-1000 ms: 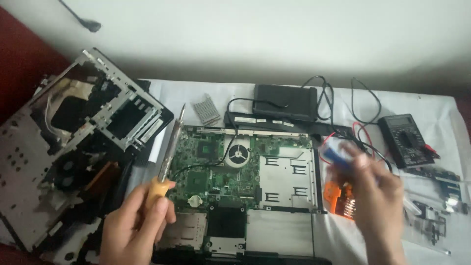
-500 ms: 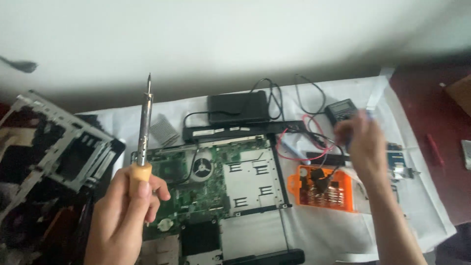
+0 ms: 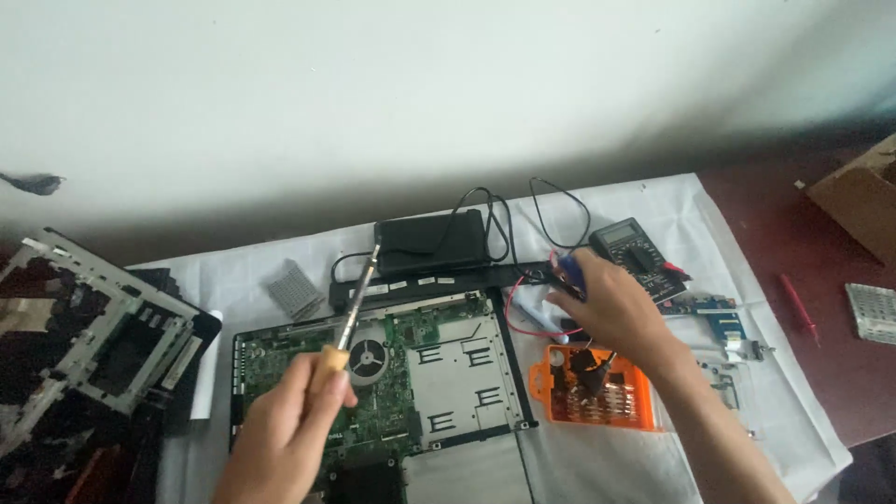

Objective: The person uses a soldering iron and a screwdriver to work on a laptop motherboard, applying heat to specific points on the circuit board. The person then briefly handles a power adapter cable before returning to the board.

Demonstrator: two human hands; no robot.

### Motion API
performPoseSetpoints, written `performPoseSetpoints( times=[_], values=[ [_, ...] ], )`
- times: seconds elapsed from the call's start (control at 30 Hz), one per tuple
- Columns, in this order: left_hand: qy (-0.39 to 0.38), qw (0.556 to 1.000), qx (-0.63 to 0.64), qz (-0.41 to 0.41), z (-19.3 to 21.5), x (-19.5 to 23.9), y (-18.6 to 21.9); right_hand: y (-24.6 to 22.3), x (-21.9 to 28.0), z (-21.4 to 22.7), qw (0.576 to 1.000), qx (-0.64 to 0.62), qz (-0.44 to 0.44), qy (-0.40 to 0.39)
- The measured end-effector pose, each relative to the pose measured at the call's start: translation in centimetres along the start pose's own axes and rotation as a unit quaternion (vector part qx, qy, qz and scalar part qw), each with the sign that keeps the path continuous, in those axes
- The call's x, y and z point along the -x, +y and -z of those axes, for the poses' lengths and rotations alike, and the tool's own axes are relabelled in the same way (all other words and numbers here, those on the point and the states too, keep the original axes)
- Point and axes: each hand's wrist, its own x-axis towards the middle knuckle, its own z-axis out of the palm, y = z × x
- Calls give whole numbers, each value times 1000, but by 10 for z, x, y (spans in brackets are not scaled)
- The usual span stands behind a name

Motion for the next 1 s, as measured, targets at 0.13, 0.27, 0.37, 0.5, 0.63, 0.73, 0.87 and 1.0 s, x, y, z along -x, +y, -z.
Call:
performPoseSetpoints(
  times=[0.13,0.27,0.37,0.5,0.63,0.73,0.87,1.0],
  values=[
    [-27,999,-21,15,-1,-1,4,9,-7,-8,998,49,23,37],
    [-28,999,-16,16,4,2,12,-6,6,13,999,-1,-26,41],
    [-6,1000,4,-6,4,5,11,-2,10,29,996,-61,-57,21],
    [-23,1000,4,-11,-1,3,8,-16,28,57,988,-138,-29,68],
    [-25,999,11,-32,-3,6,14,-27,43,68,954,-277,-29,108],
    [-38,999,5,-12,-3,9,23,-25,44,64,966,-232,-20,114],
    [-13,999,-14,-42,-8,12,12,-17,56,48,979,-158,-29,128],
    [-1,999,-32,-24,-9,18,11,25,73,27,985,-127,35,114]
  ],
)
